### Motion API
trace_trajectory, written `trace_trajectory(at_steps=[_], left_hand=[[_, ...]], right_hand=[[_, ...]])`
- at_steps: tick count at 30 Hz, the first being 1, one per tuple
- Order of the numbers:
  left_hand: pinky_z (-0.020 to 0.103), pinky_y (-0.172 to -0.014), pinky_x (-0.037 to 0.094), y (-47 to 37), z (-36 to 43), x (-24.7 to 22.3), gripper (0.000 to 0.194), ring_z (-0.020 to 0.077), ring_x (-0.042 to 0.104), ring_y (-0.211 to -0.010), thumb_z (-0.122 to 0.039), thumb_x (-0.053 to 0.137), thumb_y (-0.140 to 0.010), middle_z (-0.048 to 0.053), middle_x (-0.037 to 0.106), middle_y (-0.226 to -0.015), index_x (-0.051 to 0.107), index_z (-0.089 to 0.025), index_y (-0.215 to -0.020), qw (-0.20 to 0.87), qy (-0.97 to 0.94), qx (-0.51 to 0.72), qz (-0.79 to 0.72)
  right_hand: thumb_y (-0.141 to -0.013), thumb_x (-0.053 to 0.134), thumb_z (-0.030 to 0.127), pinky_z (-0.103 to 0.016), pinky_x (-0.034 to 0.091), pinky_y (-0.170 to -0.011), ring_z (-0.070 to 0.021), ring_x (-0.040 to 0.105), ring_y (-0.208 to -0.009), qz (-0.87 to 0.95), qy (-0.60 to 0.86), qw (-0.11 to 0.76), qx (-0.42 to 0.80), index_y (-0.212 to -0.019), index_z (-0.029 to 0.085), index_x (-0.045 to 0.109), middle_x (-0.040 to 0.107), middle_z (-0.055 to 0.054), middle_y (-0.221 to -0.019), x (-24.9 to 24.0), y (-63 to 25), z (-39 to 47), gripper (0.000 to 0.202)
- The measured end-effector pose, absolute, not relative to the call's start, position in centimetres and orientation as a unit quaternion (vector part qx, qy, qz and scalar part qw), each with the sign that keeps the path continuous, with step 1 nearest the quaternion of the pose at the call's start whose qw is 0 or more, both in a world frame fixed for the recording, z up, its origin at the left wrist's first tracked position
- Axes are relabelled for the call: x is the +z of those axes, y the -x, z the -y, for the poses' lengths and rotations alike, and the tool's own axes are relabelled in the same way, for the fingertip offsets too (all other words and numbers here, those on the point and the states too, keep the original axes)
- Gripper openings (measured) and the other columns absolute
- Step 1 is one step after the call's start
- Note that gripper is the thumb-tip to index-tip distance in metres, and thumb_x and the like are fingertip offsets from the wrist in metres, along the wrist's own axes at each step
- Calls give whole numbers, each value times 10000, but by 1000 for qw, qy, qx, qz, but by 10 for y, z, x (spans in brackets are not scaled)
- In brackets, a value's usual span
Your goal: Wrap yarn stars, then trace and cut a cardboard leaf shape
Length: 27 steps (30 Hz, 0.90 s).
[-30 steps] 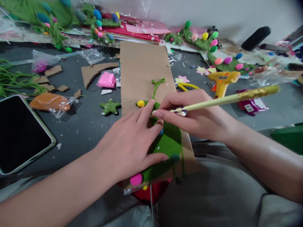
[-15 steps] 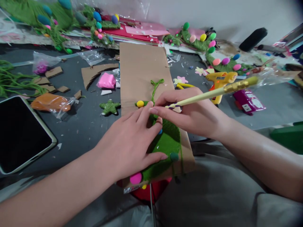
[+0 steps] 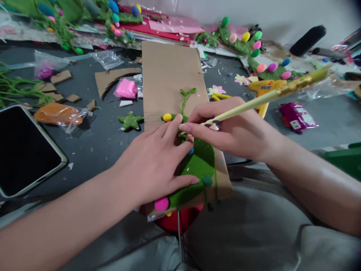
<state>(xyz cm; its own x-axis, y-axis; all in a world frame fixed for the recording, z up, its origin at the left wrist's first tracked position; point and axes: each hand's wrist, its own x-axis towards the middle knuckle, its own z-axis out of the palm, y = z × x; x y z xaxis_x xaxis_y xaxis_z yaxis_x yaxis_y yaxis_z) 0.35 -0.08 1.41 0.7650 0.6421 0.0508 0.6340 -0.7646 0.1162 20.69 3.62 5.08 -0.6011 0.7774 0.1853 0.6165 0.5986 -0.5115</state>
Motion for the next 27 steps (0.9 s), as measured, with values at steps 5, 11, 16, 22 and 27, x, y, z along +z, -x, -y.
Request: trace_trajectory(at_steps=[5,11,16,22,27], left_hand=[[608,-1064,477,-4,0,15,756,467,530,-1334,-728,573,-875,298,478,-1478,614,-136,-1341,49,-934,39,-351],[611,-1062,479,-4,1,16,765,472,535,-1323,-756,543,-872,287,487,-1469,641,-132,-1303,52,-937,40,-344],[605,-1068,474,-3,1,13,772,467,532,-1324,-748,548,-873,276,464,-1492,614,-141,-1346,38,-935,35,-352],[596,-1041,491,-3,1,14,751,460,563,-1281,-750,538,-878,274,509,-1429,626,-148,-1319,37,-937,30,-345],[587,-1060,477,-3,0,15,730,451,546,-1312,-740,526,-894,258,521,-1432,625,-155,-1319,40,-938,27,-344]], right_hand=[[-998,613,368,-291,396,-654,-140,544,-674,867,404,213,199,-820,183,700,677,-20,-748,51,-206,-36,271],[-999,604,392,-292,396,-649,-143,541,-673,867,400,212,210,-789,196,687,667,-14,-727,49,-206,-37,299],[-991,619,405,-289,398,-646,-138,535,-664,871,391,209,212,-772,190,675,655,-11,-703,49,-208,-38,312],[-1004,590,427,-296,413,-657,-153,554,-684,880,384,208,189,-797,199,677,683,-25,-742,49,-208,-38,320],[-1000,599,387,-297,411,-661,-155,562,-682,882,380,193,202,-791,198,692,669,-16,-711,50,-209,-38,297]])
